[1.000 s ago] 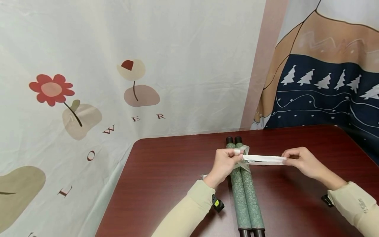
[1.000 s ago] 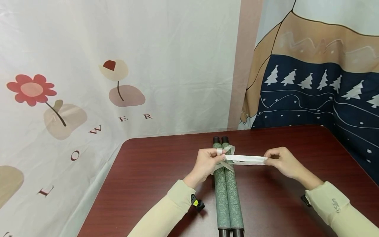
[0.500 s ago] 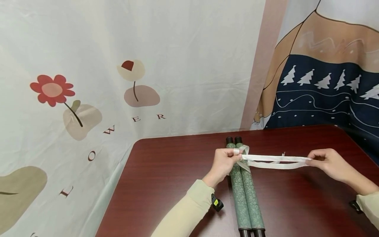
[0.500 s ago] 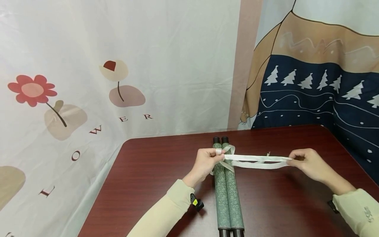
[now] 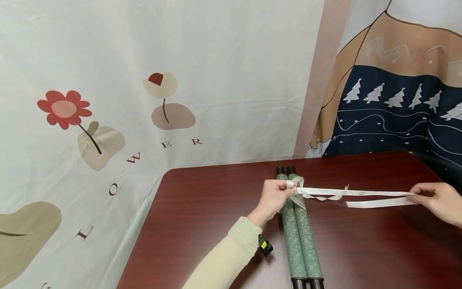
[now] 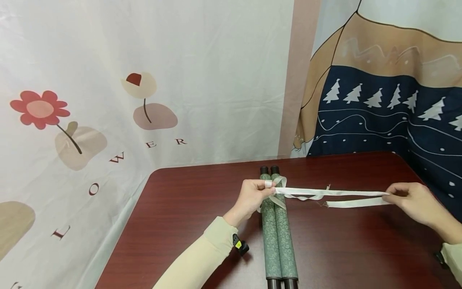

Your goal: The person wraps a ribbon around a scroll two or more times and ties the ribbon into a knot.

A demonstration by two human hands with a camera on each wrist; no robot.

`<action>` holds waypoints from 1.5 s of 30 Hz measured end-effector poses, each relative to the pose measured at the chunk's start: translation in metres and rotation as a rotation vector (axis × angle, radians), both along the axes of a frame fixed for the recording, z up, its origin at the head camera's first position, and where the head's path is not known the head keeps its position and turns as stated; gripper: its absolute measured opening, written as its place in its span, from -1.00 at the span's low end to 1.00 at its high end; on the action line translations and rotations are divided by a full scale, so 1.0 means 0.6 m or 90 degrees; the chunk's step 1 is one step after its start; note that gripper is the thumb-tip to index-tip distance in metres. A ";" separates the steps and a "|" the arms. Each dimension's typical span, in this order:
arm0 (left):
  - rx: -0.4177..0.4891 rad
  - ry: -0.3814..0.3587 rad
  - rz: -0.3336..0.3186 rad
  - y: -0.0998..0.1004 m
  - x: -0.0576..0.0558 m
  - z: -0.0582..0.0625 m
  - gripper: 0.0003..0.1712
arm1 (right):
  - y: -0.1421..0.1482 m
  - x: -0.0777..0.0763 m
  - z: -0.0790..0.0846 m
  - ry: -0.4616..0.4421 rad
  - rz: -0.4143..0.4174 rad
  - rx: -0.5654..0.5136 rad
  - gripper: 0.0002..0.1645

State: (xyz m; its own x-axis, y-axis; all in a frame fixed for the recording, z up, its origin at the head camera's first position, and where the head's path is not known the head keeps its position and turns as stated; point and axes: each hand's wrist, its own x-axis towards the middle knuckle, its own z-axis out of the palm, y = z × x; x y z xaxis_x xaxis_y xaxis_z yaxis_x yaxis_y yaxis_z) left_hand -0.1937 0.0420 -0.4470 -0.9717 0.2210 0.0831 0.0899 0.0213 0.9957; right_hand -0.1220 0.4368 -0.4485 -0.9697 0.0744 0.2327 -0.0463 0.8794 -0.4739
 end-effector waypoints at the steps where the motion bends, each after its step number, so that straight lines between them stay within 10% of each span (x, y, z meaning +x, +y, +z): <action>1: 0.004 -0.002 -0.004 0.000 0.000 0.001 -0.86 | 0.004 0.001 0.000 0.010 -0.010 0.003 -0.88; 15: 0.054 -0.048 -0.019 0.007 0.001 0.009 -0.84 | -0.023 -0.006 0.018 0.059 -0.024 0.031 -0.67; 34: 0.011 -0.066 -0.024 0.014 -0.001 0.014 -0.89 | -0.280 -0.042 0.015 0.350 0.405 -0.019 -0.58; 45: 0.012 -0.099 -0.071 0.011 -0.001 0.023 -0.82 | -0.334 -0.062 0.002 0.460 0.480 0.030 -0.52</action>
